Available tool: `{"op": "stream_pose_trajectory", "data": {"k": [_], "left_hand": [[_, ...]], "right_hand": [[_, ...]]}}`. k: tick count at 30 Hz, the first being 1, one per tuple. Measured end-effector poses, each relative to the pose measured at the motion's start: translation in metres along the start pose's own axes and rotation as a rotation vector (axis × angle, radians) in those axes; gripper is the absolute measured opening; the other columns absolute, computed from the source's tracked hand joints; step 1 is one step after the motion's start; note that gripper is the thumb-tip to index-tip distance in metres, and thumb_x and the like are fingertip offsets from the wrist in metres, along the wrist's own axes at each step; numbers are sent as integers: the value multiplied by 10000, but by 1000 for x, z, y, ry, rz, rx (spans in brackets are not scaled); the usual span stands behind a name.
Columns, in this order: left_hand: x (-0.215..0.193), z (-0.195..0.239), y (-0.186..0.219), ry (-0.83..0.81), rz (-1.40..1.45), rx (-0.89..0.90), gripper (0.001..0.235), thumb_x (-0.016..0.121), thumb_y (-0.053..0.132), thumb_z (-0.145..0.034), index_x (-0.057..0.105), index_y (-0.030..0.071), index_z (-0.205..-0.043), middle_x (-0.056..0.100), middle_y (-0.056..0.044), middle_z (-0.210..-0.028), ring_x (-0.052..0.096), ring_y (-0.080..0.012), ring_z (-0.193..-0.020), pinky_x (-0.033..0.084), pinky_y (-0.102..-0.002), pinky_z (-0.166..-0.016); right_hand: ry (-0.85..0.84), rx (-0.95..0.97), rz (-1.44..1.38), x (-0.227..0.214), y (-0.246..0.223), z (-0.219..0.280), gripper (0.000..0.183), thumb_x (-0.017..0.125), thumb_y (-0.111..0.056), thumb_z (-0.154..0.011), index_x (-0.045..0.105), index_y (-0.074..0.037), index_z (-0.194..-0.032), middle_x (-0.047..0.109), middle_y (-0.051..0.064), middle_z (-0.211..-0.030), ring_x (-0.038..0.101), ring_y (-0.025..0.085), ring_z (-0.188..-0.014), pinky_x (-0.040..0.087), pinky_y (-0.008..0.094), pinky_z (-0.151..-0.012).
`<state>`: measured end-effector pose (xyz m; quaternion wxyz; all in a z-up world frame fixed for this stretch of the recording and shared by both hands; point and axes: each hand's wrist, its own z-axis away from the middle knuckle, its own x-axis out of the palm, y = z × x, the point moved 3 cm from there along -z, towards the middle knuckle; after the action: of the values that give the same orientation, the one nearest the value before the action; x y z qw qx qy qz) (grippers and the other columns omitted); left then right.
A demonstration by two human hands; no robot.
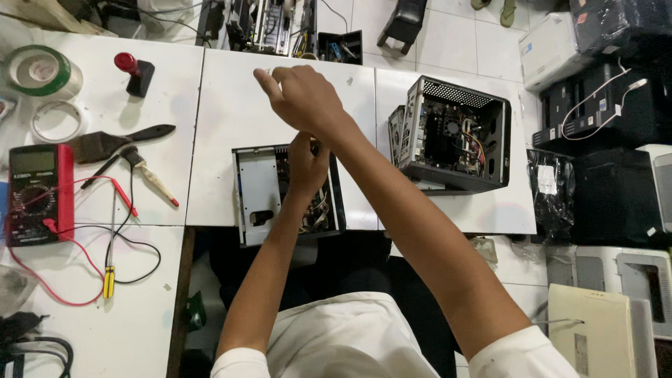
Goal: The person uses a screwdriver to remove screws from the casing of a small electronic device on a white workbench. They then manipulate internal components and wires with their hands and the screwdriver, occasionally moving the device to access different areas.
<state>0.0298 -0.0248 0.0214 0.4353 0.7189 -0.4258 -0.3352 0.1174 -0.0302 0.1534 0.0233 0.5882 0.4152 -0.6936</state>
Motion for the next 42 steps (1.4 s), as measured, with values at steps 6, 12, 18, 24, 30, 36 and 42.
{"op": "stream_pose_trajectory", "data": {"k": [6,12,18,24,30,36,42], "left_hand": [[-6,-11,32,-42,103,70,218,504,113,-1012,402,130,-820,355,-30,-713,314,-176,-652,244,-376,-650],[-8,-29,45,-186,229,-20,84,520,171,-1088,542,104,-1042,394,11,-675,262,-118,-598,226,-349,-590],[8,-30,43,-191,203,94,540,324,512,-1149,519,150,-798,437,-5,-618,324,-87,-543,356,-311,-572],[-1,-34,16,-172,334,-148,560,345,437,-1181,338,254,-652,279,93,-588,224,-43,-567,256,-242,-580],[-18,-61,24,-294,180,-182,533,316,385,-1128,431,188,-647,428,-29,-556,379,-160,-556,376,-317,-632],[-50,-88,99,-491,-234,-38,596,339,364,-1230,695,32,-886,511,-132,-656,560,-274,-640,526,-419,-654],[-39,-80,94,-411,-895,-67,207,614,59,-1090,782,-60,-1065,680,-174,-776,753,-281,-685,639,-376,-617]], "right_hand": [[5,29,69,0,-6,8,617,365,-549,-1094,589,-83,-757,588,79,-666,544,284,-637,367,448,-545],[333,24,-736,-25,23,12,672,345,-553,-1036,781,-51,-1132,803,150,-1168,747,260,-1095,595,384,-938],[508,443,-679,28,99,89,400,486,-397,-1093,715,-88,-1204,705,136,-1111,674,318,-1101,521,527,-1015],[325,387,-501,121,133,125,350,543,-281,-1108,630,-37,-1342,628,241,-1165,701,459,-1065,549,550,-964],[366,403,-462,116,124,128,279,524,-268,-1126,647,-67,-1275,642,205,-1119,723,426,-1002,572,524,-920],[381,428,-456,117,126,127,276,552,-305,-1115,667,-90,-1244,663,187,-1094,732,396,-968,576,494,-886],[377,452,-442,119,129,128,272,562,-324,-1107,681,-113,-1231,678,160,-1090,738,363,-949,582,473,-872]]}}
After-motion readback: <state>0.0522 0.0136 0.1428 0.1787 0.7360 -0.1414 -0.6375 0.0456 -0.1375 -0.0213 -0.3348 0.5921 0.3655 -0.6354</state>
